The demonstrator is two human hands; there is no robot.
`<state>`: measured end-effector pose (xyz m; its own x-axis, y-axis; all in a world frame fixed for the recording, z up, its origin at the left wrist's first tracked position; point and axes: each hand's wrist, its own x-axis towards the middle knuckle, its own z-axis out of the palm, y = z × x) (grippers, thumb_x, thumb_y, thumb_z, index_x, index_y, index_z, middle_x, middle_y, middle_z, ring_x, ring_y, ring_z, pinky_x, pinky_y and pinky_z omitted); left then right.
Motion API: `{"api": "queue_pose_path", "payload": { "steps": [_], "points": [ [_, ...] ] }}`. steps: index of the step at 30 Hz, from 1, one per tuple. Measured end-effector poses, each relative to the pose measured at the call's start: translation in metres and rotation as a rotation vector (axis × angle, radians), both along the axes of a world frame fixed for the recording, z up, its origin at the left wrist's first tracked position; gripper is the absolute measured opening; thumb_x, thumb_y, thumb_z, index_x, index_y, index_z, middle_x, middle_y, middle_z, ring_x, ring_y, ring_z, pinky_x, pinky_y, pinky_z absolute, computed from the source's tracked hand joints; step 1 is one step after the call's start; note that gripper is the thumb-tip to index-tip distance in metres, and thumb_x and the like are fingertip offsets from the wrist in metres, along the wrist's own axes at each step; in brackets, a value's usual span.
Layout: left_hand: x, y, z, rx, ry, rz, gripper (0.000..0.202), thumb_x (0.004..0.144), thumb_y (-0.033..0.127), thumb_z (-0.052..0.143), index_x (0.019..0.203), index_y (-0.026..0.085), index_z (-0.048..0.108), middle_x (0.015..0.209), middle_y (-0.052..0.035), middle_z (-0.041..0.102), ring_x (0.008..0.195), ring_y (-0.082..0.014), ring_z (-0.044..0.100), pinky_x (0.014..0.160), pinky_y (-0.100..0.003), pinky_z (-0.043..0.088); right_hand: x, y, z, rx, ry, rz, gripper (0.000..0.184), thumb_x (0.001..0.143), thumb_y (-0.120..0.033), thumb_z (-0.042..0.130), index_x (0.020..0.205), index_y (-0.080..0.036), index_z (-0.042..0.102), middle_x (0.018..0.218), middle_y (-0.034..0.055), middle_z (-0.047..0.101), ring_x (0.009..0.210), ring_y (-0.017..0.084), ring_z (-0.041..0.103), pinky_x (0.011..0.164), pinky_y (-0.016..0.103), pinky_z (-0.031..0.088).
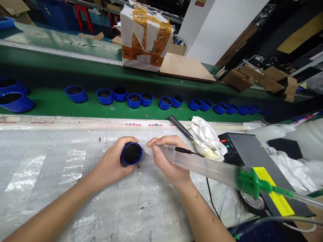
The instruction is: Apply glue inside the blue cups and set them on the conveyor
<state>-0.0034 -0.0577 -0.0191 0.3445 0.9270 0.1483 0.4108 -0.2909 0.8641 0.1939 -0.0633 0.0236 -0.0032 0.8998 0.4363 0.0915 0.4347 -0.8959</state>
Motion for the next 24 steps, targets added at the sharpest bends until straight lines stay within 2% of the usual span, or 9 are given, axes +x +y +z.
{"api": "queue_pose_path", "payload": {
  "steps": [24],
  "points": [
    [0.0011, 0.0005, 0.003, -0.011, 0.032, 0.016, 0.055, 0.08, 0.014, 0.069, 0.127, 0.032, 0.048, 0.133, -0.0022, 0.061, 0.121, -0.0259, 0.063, 0.101, -0.044, 0.053, 0.0063, -0.0046, 0.0056, -0.038, -0.153, -0.011, 0.012, 0.085, -0.016, 0.072, 0.089, -0.026, 0.065, 0.081, 0.0001, 0.078, 0.072, 0.019, 0.076, 0.065, 0.03, 0.058]
  ]
}}
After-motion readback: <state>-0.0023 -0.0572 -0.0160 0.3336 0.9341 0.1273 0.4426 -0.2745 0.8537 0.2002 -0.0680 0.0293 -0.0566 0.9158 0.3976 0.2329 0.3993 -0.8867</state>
